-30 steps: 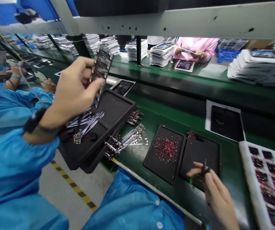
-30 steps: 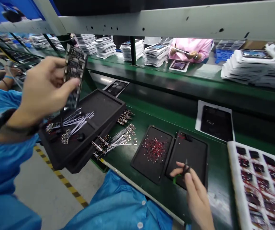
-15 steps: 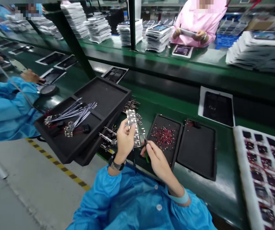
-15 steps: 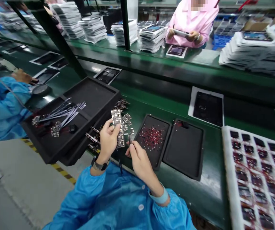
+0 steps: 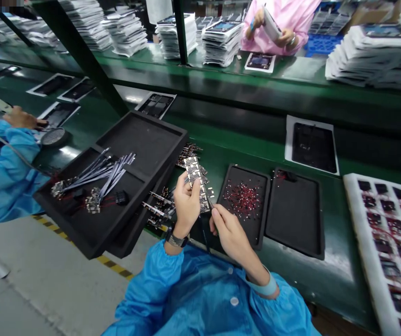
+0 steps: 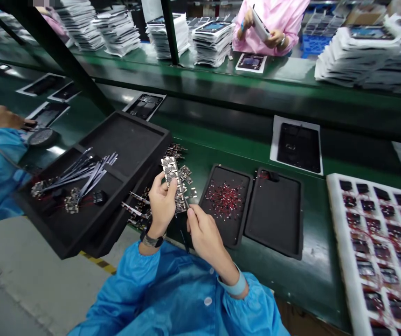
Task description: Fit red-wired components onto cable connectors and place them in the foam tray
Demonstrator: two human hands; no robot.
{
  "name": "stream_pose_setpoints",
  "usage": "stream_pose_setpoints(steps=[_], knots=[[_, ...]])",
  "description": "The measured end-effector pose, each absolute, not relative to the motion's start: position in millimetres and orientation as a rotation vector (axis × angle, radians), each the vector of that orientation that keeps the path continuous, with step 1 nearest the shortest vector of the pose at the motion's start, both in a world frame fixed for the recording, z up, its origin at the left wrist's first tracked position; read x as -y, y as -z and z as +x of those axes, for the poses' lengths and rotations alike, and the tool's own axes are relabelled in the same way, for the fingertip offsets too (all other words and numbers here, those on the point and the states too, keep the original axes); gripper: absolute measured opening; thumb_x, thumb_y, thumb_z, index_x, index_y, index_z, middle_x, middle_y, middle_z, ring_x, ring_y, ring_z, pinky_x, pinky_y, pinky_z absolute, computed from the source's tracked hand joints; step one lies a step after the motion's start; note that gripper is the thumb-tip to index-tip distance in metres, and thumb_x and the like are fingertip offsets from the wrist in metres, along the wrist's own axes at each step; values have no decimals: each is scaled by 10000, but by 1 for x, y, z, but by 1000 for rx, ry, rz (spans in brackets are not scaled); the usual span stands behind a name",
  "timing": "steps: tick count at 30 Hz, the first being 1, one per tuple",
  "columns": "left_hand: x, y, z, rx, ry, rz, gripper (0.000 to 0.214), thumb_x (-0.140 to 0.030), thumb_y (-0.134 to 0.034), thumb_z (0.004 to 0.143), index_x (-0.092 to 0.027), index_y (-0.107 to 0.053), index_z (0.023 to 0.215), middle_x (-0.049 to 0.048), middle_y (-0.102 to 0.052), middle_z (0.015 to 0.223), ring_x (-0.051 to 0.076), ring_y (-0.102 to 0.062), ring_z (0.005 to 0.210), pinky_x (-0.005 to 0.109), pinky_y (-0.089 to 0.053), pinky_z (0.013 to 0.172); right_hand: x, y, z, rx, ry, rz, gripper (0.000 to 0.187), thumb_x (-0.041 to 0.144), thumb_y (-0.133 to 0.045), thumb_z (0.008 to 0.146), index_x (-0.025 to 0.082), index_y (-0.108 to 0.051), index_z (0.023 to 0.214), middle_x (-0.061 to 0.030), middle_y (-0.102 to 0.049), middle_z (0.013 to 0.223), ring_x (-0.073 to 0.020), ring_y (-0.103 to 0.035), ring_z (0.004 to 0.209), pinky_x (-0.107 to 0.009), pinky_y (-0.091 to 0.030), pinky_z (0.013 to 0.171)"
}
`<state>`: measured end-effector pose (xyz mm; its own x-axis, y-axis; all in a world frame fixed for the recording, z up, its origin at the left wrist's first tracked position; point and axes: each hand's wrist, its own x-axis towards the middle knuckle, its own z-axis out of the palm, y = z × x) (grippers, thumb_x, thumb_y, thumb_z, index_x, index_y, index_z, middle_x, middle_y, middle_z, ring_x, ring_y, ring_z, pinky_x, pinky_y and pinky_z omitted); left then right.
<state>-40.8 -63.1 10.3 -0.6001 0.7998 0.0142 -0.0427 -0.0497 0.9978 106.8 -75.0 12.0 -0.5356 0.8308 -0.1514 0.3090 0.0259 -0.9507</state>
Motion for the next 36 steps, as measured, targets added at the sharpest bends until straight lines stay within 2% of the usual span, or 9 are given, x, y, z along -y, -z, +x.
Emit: stream_pose_setpoints(steps=[5, 7, 10, 14, 22, 31, 36], knots=[[61, -5, -36, -1606, -1787, 726, 459, -448, -654, 970, -169, -560, 1322, 103, -787, 1032, 189, -751, 817, 267, -576, 737, 72, -11, 107, 1913, -1470, -1214, 353, 431, -357, 1106, 209, -618, 1020, 20, -551, 658, -173, -546, 614, -294, -382, 636], [62, -2, -34, -1634, -1771, 714, 417, -452, -618, 992, -165, -569, 1290, 92, -782, 990, 177, -739, 786, 257, -568, 716, 71, -11, 107, 1947, -1425, -1231, 354, 421, -357, 1104, 203, -629, 1039, 12, -568, 680, -177, -554, 631, -297, -384, 656], [63, 2, -32, -1718, -1715, 754, 353, -463, -561, 1020, -167, -590, 1212, 61, -762, 886, 155, -704, 700, 246, -553, 681, 69, -10, 107, 1991, -1392, -1240, 365, 400, -345, 1105, 192, -637, 1171, -6, -610, 730, -188, -577, 660, -300, -386, 670], [63, 7, -30, -1729, -1725, 772, 338, -461, -559, 1021, -168, -584, 1187, 63, -756, 888, 158, -704, 696, 247, -547, 662, 69, -11, 108, 2028, -1398, -1250, 388, 389, -330, 1108, 188, -624, 1261, -14, -625, 736, -197, -597, 668, -303, -390, 669], [61, 10, -29, -1724, -1759, 747, 368, -481, -559, 1019, -163, -572, 1203, 58, -747, 872, 150, -693, 667, 243, -543, 647, 70, -14, 109, 2049, -1395, -1257, 375, 377, -327, 1109, 201, -629, 1245, -16, -636, 750, -204, -613, 691, -304, -387, 673], [63, 8, -31, -1712, -1775, 736, 334, -458, -562, 1020, -168, -574, 1186, 82, -768, 920, 180, -742, 763, 253, -562, 681, 73, -10, 106, 2030, -1411, -1245, 385, 398, -324, 1111, 203, -631, 1239, 7, -579, 690, -194, -579, 644, -307, -384, 654], [64, 7, -33, -1725, -1770, 732, 338, -459, -572, 1015, -167, -575, 1184, 92, -777, 945, 180, -745, 744, 253, -563, 668, 73, -9, 106, 2034, -1401, -1255, 390, 396, -334, 1108, 201, -627, 1274, -21, -645, 769, -202, -607, 699, -309, -399, 676]])
